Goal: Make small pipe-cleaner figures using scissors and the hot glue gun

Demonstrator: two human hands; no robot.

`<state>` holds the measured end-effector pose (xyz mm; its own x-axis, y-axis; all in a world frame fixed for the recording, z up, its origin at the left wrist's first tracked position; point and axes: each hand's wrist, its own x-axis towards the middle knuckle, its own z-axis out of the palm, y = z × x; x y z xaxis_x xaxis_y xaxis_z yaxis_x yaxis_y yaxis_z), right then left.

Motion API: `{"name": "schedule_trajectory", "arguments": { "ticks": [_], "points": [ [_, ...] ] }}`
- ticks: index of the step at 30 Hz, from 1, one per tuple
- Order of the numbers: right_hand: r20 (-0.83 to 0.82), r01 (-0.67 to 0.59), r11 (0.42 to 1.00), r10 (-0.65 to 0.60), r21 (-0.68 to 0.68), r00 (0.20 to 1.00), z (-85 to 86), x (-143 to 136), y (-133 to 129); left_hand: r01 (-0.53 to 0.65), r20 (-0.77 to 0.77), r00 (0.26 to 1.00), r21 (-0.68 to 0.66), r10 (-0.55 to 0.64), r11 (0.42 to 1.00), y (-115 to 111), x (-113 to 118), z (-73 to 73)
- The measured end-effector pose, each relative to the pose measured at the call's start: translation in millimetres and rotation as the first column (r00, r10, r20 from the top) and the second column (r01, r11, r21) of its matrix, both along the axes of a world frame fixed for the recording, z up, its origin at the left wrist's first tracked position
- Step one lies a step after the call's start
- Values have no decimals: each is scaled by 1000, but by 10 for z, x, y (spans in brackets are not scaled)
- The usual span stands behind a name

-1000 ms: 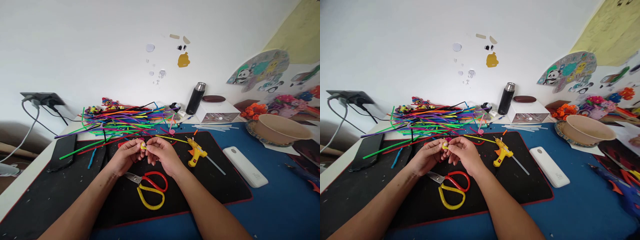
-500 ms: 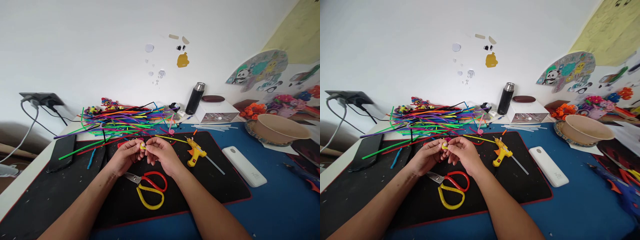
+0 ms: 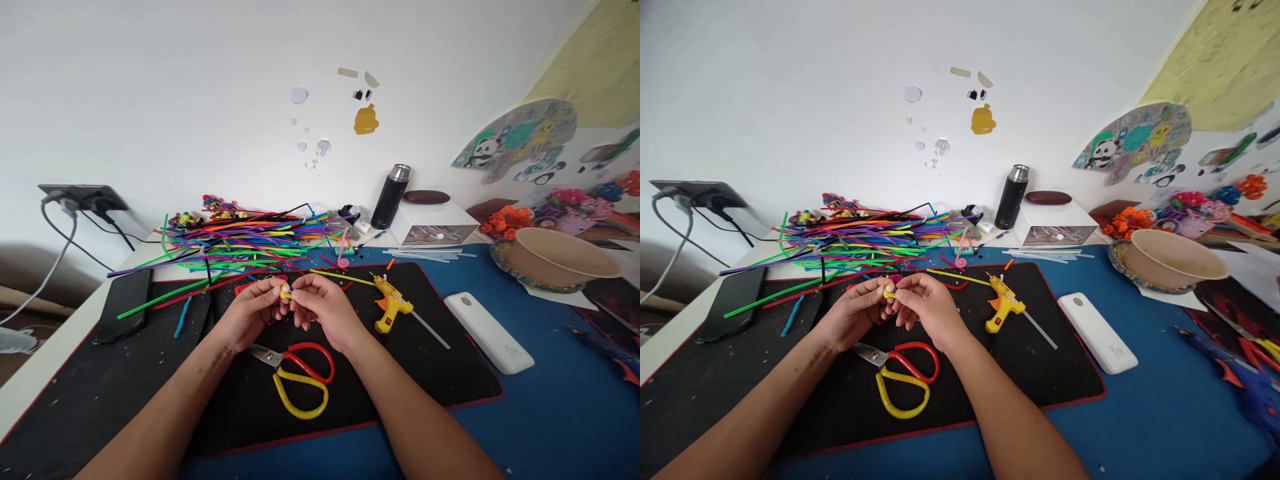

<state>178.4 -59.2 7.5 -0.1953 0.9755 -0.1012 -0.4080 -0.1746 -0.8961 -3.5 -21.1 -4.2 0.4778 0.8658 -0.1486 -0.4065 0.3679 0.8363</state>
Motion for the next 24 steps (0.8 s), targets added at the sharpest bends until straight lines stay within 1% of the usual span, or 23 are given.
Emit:
{"name": "schedule_trajectory", "arguments": {
  "ticks": [10,17,24],
  "points": [
    [1,-2,1000,2,-1,1000,20,3,-7,-6,11,1000,-1,6,1000,9,-6,-21],
    [1,-2,1000,2,-10,1000,44,3,-9,-10,-4,1000,6,10,1000,4,3,-6],
    [1,1,1000,-1,-11,1000,36,5,-8,-6,-11,1000,5,6,1000,2,-13,-17]
  ]
}}
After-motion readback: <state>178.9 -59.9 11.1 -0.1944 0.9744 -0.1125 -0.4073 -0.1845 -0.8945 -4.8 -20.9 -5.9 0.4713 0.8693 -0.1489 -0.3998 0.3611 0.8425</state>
